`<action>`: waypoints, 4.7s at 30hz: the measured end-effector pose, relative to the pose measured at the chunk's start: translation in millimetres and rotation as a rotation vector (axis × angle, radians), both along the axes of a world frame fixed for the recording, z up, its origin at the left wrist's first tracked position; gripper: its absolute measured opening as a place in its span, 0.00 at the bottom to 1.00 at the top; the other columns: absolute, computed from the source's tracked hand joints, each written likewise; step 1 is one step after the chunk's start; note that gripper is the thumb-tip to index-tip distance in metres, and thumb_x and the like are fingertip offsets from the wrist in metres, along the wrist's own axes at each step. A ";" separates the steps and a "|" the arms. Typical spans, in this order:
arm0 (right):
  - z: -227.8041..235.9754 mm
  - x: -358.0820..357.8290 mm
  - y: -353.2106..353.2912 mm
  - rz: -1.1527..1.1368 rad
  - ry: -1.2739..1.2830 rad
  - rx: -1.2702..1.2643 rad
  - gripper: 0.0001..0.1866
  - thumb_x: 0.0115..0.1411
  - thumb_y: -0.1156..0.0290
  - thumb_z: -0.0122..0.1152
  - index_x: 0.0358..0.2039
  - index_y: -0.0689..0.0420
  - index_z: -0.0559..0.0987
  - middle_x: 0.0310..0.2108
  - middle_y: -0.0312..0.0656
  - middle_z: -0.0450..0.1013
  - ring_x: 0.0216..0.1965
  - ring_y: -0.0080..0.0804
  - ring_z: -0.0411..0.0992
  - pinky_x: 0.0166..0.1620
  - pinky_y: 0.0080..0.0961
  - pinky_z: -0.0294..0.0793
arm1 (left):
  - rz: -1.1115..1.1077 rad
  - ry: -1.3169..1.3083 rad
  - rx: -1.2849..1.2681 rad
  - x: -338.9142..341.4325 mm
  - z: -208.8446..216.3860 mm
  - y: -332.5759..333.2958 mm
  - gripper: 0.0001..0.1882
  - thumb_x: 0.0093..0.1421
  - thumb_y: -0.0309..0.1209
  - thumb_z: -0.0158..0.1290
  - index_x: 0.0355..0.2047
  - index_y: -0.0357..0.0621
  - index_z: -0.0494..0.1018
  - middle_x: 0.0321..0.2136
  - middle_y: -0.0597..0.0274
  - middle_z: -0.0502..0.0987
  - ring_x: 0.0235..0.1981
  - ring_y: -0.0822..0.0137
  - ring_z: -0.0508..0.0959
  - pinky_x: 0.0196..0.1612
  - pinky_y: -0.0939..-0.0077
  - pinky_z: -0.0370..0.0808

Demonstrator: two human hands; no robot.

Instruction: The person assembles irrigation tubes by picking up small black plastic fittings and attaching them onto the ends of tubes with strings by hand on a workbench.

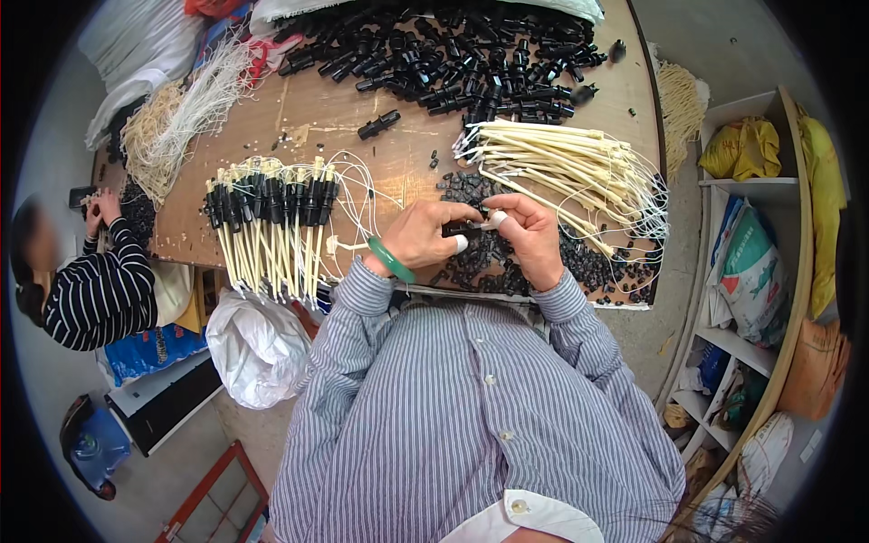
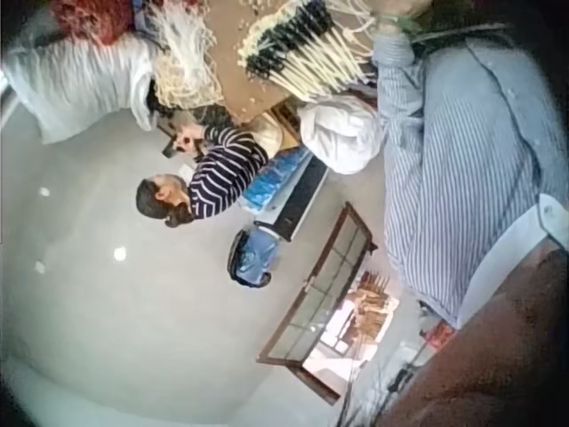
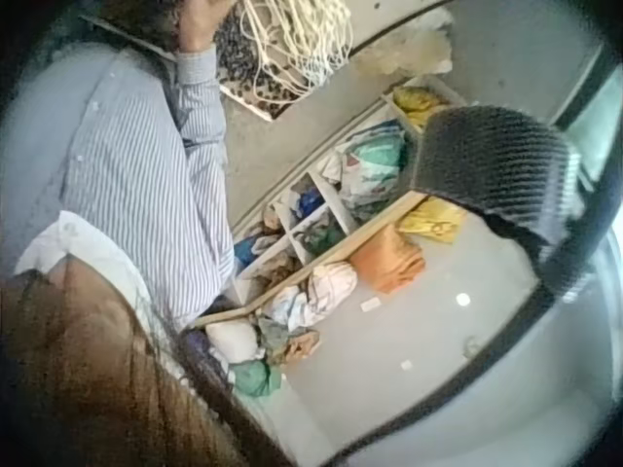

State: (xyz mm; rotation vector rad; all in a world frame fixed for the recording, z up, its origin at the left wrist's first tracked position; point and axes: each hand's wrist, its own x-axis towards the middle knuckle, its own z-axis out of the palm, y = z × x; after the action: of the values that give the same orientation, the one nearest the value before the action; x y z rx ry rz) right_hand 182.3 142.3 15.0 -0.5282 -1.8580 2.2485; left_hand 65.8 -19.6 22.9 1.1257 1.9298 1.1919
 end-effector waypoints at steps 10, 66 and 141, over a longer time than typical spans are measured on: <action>26.2 4.3 -1.6 0.254 0.121 1.100 0.14 0.51 0.76 0.64 0.41 0.56 0.82 0.31 0.43 0.80 0.26 0.33 0.80 0.28 0.24 0.79 | 0.086 -0.185 -0.096 2.4 -0.5 -5.0 0.18 0.46 0.27 0.56 0.40 0.39 0.78 0.30 0.56 0.80 0.33 0.66 0.79 0.39 0.73 0.76; -9.1 -1.1 -0.9 0.196 0.131 0.596 0.14 0.54 0.75 0.59 0.42 0.56 0.82 0.21 0.41 0.78 0.19 0.24 0.76 0.24 0.22 0.73 | 0.347 0.392 -0.189 20.8 7.8 -3.7 0.17 0.43 0.22 0.55 0.37 0.44 0.72 0.24 0.57 0.78 0.24 0.58 0.80 0.27 0.70 0.76; -2.4 -16.7 -110.0 0.631 0.143 1.010 0.10 0.53 0.68 0.61 0.35 0.57 0.78 0.25 0.40 0.73 0.31 0.37 0.72 0.43 0.33 0.61 | 1.273 0.452 -0.182 -108.8 -15.8 -231.6 0.39 0.50 0.24 0.52 0.63 0.34 0.52 0.59 0.39 0.60 0.62 0.46 0.59 0.65 0.60 0.53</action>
State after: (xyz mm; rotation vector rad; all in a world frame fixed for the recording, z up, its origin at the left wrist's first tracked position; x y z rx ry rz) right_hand 165.6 32.3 12.6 0.4206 -2.9405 1.1660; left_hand -43.0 -251.3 7.0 -0.1031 3.1784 1.3054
